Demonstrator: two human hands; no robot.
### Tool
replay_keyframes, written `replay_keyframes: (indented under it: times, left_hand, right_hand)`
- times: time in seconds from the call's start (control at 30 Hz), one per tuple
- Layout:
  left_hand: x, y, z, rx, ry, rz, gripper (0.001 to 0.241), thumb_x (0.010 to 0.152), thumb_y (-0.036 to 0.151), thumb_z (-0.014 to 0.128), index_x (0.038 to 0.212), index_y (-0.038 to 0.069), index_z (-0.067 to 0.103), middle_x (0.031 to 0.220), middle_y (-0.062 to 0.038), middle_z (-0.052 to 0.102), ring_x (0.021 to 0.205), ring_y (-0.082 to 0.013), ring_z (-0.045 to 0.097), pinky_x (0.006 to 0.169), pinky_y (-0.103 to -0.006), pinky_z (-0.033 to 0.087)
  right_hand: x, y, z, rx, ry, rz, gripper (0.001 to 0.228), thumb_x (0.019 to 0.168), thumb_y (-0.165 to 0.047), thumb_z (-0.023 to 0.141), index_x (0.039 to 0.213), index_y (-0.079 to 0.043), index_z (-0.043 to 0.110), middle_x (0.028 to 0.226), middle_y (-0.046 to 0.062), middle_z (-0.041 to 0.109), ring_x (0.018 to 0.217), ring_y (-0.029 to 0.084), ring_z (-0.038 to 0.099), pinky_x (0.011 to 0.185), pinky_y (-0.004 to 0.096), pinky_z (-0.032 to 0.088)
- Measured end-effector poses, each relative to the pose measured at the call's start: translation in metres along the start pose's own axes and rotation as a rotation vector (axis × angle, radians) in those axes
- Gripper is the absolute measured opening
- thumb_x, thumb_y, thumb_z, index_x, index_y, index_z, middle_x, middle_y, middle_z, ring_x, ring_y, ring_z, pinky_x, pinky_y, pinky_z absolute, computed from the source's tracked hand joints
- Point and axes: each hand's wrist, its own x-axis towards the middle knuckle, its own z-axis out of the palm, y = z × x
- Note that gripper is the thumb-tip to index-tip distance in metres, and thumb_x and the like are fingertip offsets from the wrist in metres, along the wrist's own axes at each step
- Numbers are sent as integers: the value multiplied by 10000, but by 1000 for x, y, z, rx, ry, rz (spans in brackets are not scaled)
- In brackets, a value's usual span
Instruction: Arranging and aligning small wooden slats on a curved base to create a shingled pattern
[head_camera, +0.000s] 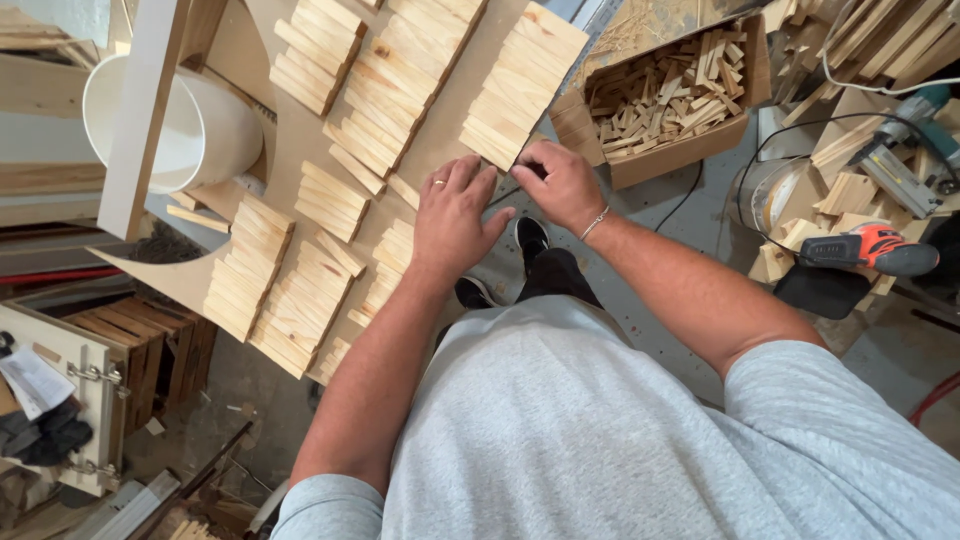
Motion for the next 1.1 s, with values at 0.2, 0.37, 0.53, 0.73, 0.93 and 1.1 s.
replay_keyframes:
  times: [0.2, 0.37, 0.53, 0.73, 0.93, 1.1]
  left_hand:
    - [-32, -51, -124, -333, 438, -76, 266, 932, 110, 816, 1134, -2, 685, 1109, -168, 721, 1044, -355, 689, 917, -460, 531]
    - [-151, -89, -206, -358, 703, -382, 203, 1079, 210, 631, 1187, 45, 678, 1126, -105, 672, 1050, -241, 635, 902, -364, 527]
    - [-251, -105, -184, -298, 777, -494, 205, 1080, 167, 568, 1033, -12, 657, 946, -145, 659, 886, -249, 623, 782, -367, 545]
    - [-309, -91, -88, -394, 706, -638, 86, 914, 81, 794, 993, 52, 777, 844, -124, 715, 784, -310, 693, 745, -409, 531]
    - [-299, -77, -35, -174, 495, -319, 369, 856, 415, 822, 1076, 135, 728, 1047, -75, 694, 977, -313, 689, 882, -450, 547]
    - [-284, -74, -18, 72, 386, -250, 639, 595, 546, 881, 975, 112, 606, 1012, -103, 601, 1007, -354, 645, 971, -455, 502]
  right_hand:
    - [-6, 21, -5, -82, -5, 67, 70, 977, -182, 722, 979, -115, 704, 921, 45, 686, 861, 211, 615, 794, 357, 476]
    - [-42, 17, -13, -131, -118, 53, 101, 1059, -117, 724, 977, -72, 684, 919, 59, 662, 855, 198, 592, 794, 366, 472]
    - [-87, -10, 24, -192, -311, 233, 114, 1031, -178, 718, 941, -108, 711, 871, 16, 666, 822, 161, 592, 773, 351, 472]
    - [-147, -80, 107, 296, -645, 596, 440, 978, -295, 708, 1272, 23, 632, 1009, 273, 736, 865, 306, 742, 759, 412, 616]
    - [-164, -116, 173, 476, -558, 628, 506, 1014, -395, 658, 1228, 40, 514, 960, 176, 711, 708, 187, 722, 581, 313, 645]
    - [-169, -134, 186, 397, -344, 772, 479, 975, -435, 720, 1144, -31, 525, 874, 144, 747, 664, 175, 732, 524, 315, 655]
